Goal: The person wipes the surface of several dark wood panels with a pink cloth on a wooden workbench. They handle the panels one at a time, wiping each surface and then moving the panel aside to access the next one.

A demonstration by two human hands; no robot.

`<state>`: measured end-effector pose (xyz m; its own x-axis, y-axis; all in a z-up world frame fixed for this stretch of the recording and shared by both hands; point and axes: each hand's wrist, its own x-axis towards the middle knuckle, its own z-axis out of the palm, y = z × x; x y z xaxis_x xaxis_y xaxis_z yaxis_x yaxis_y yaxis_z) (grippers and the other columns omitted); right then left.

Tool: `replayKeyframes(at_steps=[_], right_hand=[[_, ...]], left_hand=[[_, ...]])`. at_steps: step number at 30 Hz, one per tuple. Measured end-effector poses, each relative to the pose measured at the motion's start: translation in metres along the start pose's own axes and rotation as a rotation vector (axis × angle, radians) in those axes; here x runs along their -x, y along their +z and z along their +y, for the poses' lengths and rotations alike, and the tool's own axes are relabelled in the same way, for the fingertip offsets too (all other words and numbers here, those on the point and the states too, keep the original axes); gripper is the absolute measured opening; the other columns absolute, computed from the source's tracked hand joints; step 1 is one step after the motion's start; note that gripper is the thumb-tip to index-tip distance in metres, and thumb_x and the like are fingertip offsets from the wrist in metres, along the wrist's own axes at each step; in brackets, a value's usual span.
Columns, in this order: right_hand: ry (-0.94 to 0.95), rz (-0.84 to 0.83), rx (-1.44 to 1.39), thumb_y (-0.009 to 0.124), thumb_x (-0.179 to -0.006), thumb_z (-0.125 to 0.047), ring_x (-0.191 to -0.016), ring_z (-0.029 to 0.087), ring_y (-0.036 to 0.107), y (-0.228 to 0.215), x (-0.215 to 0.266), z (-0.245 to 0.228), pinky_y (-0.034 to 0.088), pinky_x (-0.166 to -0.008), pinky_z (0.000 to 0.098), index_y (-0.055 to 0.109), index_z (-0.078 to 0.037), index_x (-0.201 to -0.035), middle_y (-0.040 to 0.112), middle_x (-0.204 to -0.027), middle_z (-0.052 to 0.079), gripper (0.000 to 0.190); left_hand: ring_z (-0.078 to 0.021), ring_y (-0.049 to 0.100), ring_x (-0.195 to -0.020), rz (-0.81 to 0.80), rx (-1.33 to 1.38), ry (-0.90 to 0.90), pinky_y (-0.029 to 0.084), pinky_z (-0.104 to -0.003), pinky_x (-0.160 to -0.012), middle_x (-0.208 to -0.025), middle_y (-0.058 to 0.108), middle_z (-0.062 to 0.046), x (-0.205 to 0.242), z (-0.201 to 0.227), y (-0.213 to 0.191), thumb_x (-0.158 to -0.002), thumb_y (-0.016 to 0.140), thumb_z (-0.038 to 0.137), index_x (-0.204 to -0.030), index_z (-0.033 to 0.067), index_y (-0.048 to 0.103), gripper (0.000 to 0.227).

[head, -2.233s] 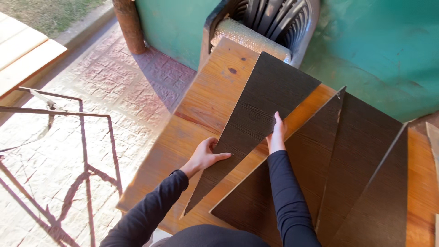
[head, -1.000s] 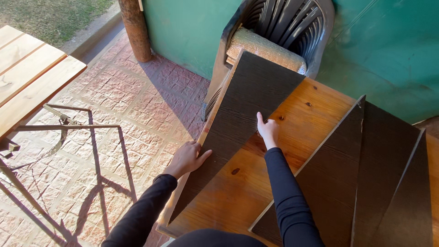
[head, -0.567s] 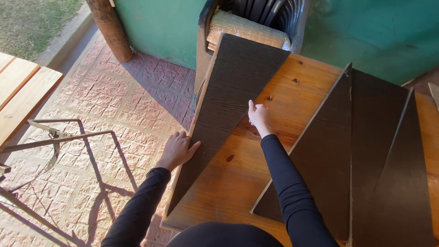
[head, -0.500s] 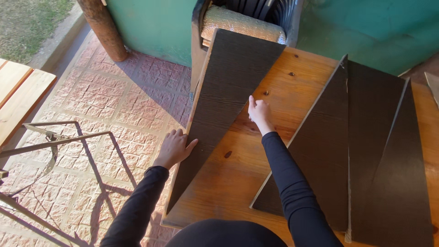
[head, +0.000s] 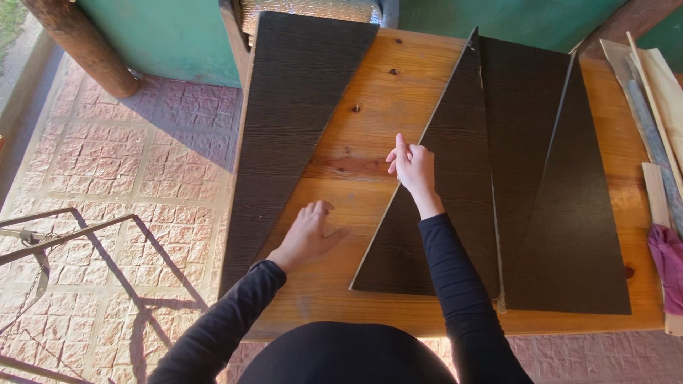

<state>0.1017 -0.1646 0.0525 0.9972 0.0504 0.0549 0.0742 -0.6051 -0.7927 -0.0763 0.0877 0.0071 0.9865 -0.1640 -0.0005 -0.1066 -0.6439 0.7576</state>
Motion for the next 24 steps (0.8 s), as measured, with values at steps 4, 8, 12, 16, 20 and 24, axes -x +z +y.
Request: replayKeyframes(at_steps=[4, 8, 12, 16, 20, 24], right_hand=[[0.017, 0.022, -0.017, 0.046, -0.118, -0.047, -0.048, 0.020, 0.068, -0.049, 0.027, 0.019, 0.058, -0.059, 0.0324, 0.079, -0.015, -0.078, 0.073, -0.060, 0.005, 0.061], [0.036, 0.028, -0.008, 0.045, -0.119, -0.044, -0.048, 0.019, 0.067, -0.107, 0.035, 0.053, 0.058, -0.059, 0.0298, 0.081, -0.015, -0.082, 0.074, -0.062, 0.005, 0.059], [0.058, -0.002, -0.032, 0.044, -0.120, -0.045, -0.047, 0.018, 0.065, -0.156, 0.039, 0.091, 0.057, -0.062, 0.0280, 0.082, -0.015, -0.084, 0.075, -0.063, 0.005, 0.060], [0.073, -0.043, -0.047, 0.042, -0.119, -0.048, -0.048, 0.018, 0.066, -0.185, 0.029, 0.136, 0.057, -0.064, 0.0285, 0.082, -0.017, -0.085, 0.075, -0.064, 0.004, 0.061], [0.075, -0.033, -0.043, 0.046, -0.118, -0.047, -0.058, 0.020, 0.072, -0.199, 0.016, 0.174, 0.058, -0.071, 0.0314, 0.083, -0.018, -0.090, 0.079, -0.075, 0.004, 0.055], [0.103, 0.008, 0.020, 0.053, -0.116, -0.052, -0.105, 0.037, 0.077, -0.197, -0.012, 0.222, 0.059, -0.098, 0.0480, 0.083, -0.021, -0.110, 0.082, -0.111, 0.008, 0.044]], left_hand=[[-0.0384, 0.071, -0.123, -0.260, 0.125, -0.212, 0.057, -0.051, -0.106, -0.130, 0.068, -0.018, -0.021, 0.012, 0.084, -0.087, 0.079, 0.073, -0.139, 0.0092, 0.051, 0.087], [-0.0433, 0.073, -0.123, -0.390, 0.184, -0.319, 0.057, -0.053, -0.108, -0.126, 0.074, -0.028, -0.040, 0.020, 0.119, -0.085, 0.080, 0.071, -0.125, 0.0006, 0.063, 0.083], [-0.0487, 0.074, -0.112, -0.418, 0.132, -0.399, 0.057, -0.054, -0.094, -0.100, 0.079, -0.030, -0.046, 0.047, 0.106, -0.091, 0.071, 0.068, -0.090, 0.0007, 0.080, 0.068], [-0.0478, 0.071, -0.124, -0.427, 0.066, -0.539, 0.055, -0.054, -0.106, -0.117, 0.078, -0.033, -0.050, 0.078, 0.101, -0.093, 0.061, 0.074, -0.095, 0.0008, 0.084, 0.077], [-0.0456, 0.068, -0.129, -0.267, 0.029, -0.670, 0.053, -0.053, -0.112, -0.126, 0.074, -0.032, -0.052, 0.095, 0.117, -0.081, 0.069, 0.089, -0.104, 0.0016, 0.078, 0.091], [-0.0395, 0.066, -0.135, -0.160, 0.076, -0.733, 0.052, -0.051, -0.115, -0.128, 0.075, -0.023, -0.062, 0.119, 0.110, -0.082, 0.068, 0.091, -0.118, 0.0099, 0.063, 0.089]])
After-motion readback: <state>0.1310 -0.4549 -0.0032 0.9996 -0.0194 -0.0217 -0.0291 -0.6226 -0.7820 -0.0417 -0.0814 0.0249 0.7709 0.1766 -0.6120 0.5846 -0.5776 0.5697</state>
